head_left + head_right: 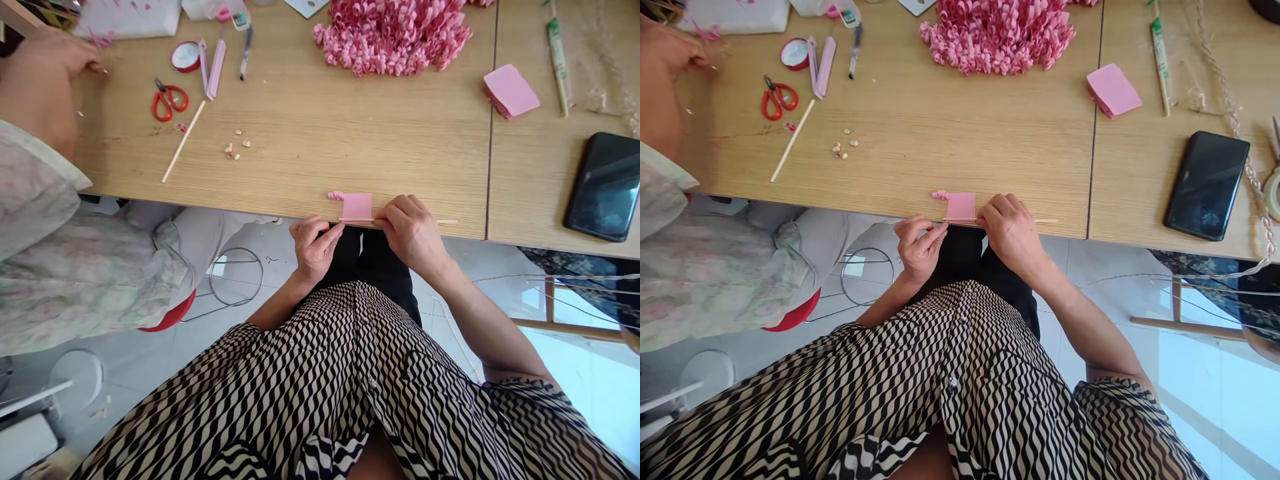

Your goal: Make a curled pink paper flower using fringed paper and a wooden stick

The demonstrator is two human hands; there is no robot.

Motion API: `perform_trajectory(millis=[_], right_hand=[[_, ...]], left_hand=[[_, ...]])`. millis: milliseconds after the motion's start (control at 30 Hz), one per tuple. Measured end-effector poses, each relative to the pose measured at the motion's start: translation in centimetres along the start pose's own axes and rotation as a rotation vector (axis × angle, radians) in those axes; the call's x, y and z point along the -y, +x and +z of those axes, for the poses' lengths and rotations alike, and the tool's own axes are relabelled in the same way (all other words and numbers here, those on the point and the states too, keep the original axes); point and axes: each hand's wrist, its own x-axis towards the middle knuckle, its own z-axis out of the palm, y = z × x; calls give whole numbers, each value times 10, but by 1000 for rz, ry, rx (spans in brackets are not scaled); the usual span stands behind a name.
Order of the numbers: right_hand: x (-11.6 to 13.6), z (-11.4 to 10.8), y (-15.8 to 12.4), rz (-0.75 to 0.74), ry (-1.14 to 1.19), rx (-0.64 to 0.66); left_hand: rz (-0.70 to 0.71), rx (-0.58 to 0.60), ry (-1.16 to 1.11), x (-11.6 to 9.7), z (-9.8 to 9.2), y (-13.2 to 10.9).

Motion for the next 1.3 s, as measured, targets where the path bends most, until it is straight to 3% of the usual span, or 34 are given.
perform_trajectory(millis=[133,367,533,667,933,1133,1300], right_hand=[[-1,0,0,-11,-4,-4],[0,0,3,-13,7,6],[1,-1,3,-33,-11,24],[-1,-1,2,-43,-13,24],[0,-2,1,-25,58,-71],[-3,3,-1,-64,38,-49],[-4,7,1,-75,6,-44]], left_hand=[[28,-64,-4,-1,2,0],[37,-70,98,-4,3,2],[-15,38,106,-9,-2,2],[24,98,129,-12,-7,8],[93,92,246,-17,-5,25],[173,102,281,-13,-11,17],[188,122,296,-7,-10,27]])
